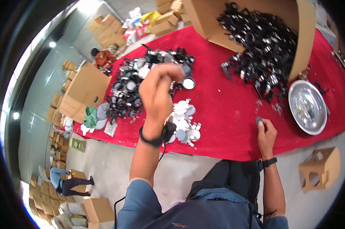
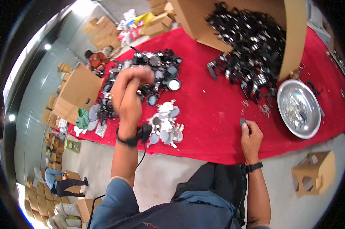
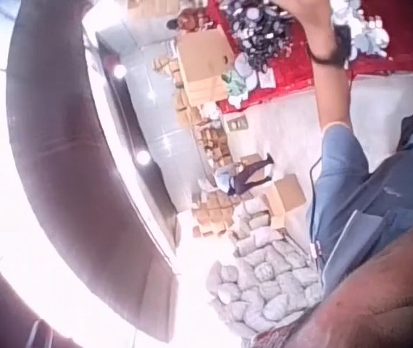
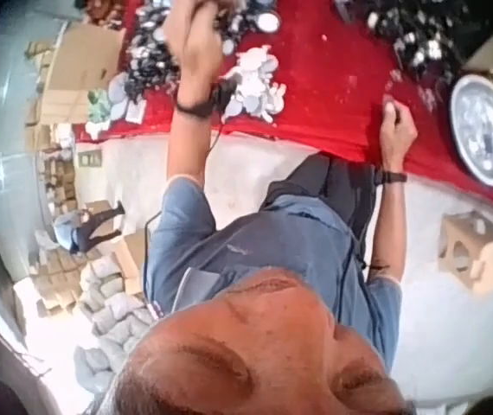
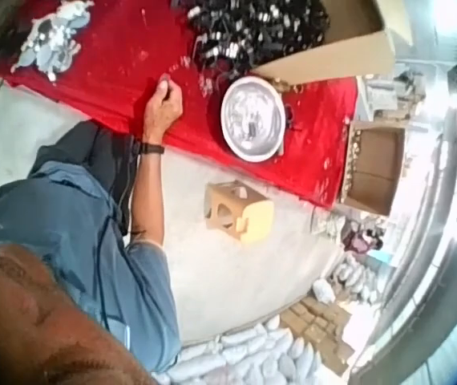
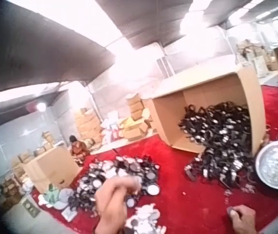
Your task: The person is assembling circular electronic lighting components by attaching metal plates and screws.
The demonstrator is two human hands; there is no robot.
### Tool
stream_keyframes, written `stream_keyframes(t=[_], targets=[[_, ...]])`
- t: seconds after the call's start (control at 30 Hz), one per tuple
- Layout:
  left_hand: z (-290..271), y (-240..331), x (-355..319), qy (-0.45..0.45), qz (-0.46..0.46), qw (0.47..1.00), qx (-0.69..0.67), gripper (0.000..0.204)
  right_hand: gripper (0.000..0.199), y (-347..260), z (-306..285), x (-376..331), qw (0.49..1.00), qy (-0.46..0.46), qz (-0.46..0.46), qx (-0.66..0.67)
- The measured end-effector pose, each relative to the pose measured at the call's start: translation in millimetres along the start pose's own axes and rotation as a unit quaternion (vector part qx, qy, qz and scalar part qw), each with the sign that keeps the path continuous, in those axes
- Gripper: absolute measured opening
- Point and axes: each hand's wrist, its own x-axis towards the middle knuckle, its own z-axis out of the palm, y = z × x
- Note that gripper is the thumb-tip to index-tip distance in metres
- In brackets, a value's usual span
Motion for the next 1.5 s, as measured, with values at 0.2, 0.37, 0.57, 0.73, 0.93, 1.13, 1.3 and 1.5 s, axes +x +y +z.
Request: stream_keyframes(t=[0.2,0.37,0.57,0.73,0.93,1.13,1.3,1.5], targets=[[24,190,-61,-0.183,0.186,0.965,-0.020,0.015,0.018,-57,56,54,0.996,0.009,-0.051,0.076],[62,185,-66,-0.050,0.343,0.935,-0.070,0.010,0.016,-70,82,49,0.993,0.002,-0.052,0.106],[37,155,-48,-0.418,0.271,0.822,-0.276,0.030,0.018,-71,71,50,0.994,0.012,-0.053,0.096],[112,164,-57,-0.046,0.426,0.870,-0.245,0.018,0.018,-74,57,56,0.994,0.048,-0.057,0.080],[129,67,38,-0.220,0.390,0.886,0.118,0.027,0.018,-73,49,31,0.994,0.080,-0.006,0.078],[48,-244,82,-0.131,-0.047,0.919,0.369,0.070,0.033,-81,79,-10,0.991,0.053,0.007,0.120],[25,-308,47,-0.087,-0.274,0.908,0.305,0.081,0.044,-93,90,-33,0.991,-0.026,0.041,0.125],[58,-249,45,-0.161,-0.320,0.879,0.315,0.055,0.041,-86,107,-39,0.993,-0.010,0.032,0.109]])
